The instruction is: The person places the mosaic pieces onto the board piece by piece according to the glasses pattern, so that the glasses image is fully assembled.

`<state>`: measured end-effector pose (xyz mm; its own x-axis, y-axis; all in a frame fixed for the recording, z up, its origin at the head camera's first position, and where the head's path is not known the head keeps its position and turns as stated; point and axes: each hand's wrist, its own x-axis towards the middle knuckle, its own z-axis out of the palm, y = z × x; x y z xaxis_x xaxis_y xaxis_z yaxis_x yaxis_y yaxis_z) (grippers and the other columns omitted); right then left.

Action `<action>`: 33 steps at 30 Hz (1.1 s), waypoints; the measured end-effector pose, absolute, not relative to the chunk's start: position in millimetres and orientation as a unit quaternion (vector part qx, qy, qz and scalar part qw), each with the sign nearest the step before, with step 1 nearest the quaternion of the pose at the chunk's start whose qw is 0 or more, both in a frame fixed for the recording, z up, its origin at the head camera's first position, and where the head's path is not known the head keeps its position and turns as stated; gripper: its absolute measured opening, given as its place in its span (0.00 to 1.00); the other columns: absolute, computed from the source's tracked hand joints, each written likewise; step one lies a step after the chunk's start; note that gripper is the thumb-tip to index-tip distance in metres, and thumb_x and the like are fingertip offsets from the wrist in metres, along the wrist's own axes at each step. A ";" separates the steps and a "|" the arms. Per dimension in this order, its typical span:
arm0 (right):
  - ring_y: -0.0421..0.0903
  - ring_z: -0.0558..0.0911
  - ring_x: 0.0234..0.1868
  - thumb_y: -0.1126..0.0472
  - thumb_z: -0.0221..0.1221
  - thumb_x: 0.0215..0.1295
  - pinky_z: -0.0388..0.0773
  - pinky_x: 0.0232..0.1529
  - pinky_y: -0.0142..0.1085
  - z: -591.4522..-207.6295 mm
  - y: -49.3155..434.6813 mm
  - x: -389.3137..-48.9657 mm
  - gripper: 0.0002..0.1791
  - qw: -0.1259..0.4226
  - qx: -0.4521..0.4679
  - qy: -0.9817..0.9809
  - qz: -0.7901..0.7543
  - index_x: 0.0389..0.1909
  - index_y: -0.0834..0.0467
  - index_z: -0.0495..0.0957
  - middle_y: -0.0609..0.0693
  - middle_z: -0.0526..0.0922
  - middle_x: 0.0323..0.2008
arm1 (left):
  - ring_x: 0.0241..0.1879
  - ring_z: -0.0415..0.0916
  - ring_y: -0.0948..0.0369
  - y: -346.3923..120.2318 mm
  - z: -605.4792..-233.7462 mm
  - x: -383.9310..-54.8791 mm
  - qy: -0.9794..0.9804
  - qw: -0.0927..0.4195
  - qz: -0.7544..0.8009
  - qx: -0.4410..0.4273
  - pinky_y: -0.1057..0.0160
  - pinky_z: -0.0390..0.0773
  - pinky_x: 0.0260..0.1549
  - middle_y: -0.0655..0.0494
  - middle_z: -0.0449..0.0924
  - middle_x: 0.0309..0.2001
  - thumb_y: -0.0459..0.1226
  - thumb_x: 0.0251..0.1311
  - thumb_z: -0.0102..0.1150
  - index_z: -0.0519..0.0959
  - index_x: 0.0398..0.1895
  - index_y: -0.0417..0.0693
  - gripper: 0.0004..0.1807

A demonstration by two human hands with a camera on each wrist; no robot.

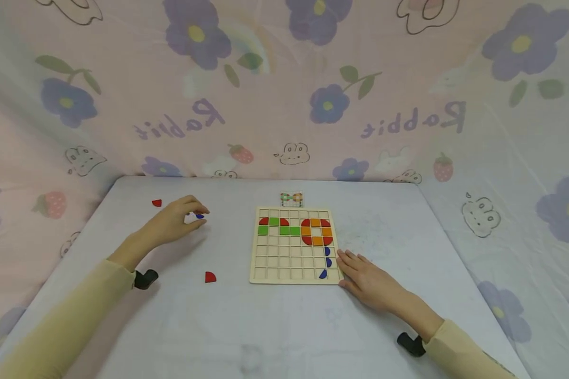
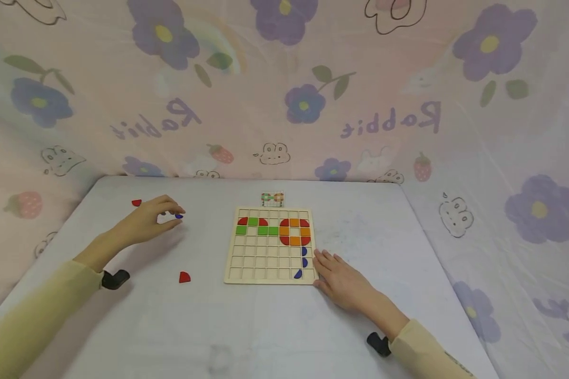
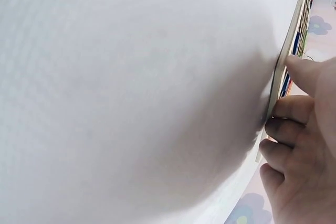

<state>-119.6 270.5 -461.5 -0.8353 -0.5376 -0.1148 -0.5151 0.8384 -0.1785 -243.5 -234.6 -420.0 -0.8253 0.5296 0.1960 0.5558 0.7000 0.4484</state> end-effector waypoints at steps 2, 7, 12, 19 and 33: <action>0.61 0.61 0.78 0.51 0.58 0.78 0.60 0.75 0.58 -461.5 271.6 -119.3 0.35 0.077 -0.276 0.955 -0.072 0.76 0.67 0.64 0.61 0.61 0.79 | 0.49 0.79 0.46 -248.8 -416.8 -240.6 -0.926 0.035 -0.247 -0.284 0.44 0.80 0.48 0.45 0.80 0.48 0.30 0.65 0.69 0.84 0.52 0.39 0.13; 0.63 0.62 0.78 0.51 0.59 0.77 0.62 0.73 0.59 -461.1 273.9 -118.1 0.34 0.071 -0.277 0.955 -0.075 0.75 0.68 0.65 0.63 0.62 0.78 | 0.50 0.78 0.47 -281.9 -412.6 -236.3 -0.941 0.049 -0.223 -0.251 0.44 0.80 0.46 0.46 0.80 0.49 0.31 0.66 0.68 0.83 0.53 0.38 0.14; 0.62 0.63 0.77 0.52 0.59 0.77 0.63 0.73 0.59 -461.2 275.9 -117.0 0.34 0.068 -0.275 0.956 -0.072 0.75 0.68 0.66 0.63 0.62 0.78 | 0.52 0.77 0.43 -310.1 -420.5 -242.3 -0.952 0.037 -0.228 -0.200 0.39 0.78 0.51 0.39 0.79 0.50 0.32 0.69 0.66 0.82 0.55 0.35 0.15; 0.62 0.63 0.77 0.52 0.59 0.77 0.63 0.73 0.59 -463.9 275.7 -117.7 0.34 0.067 -0.275 0.956 -0.071 0.75 0.67 0.66 0.62 0.62 0.78 | 0.55 0.72 0.36 -334.0 -437.2 -263.2 -0.961 0.009 -0.242 -0.133 0.35 0.74 0.54 0.33 0.76 0.54 0.36 0.72 0.62 0.80 0.59 0.33 0.18; 0.61 0.63 0.78 0.51 0.59 0.78 0.63 0.73 0.58 -462.8 270.7 -120.1 0.34 0.062 -0.286 0.954 -0.064 0.75 0.67 0.65 0.61 0.62 0.78 | 0.54 0.72 0.35 -356.1 -449.9 -299.1 -0.967 -0.012 -0.240 -0.086 0.34 0.72 0.54 0.28 0.74 0.55 0.37 0.72 0.59 0.77 0.59 0.29 0.21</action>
<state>-120.1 270.7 -462.8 -0.8290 -0.5530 -0.0828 -0.5372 0.8288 -0.1569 -299.1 -356.1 -449.9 -0.9850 0.1717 0.0171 0.1597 0.8701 0.4663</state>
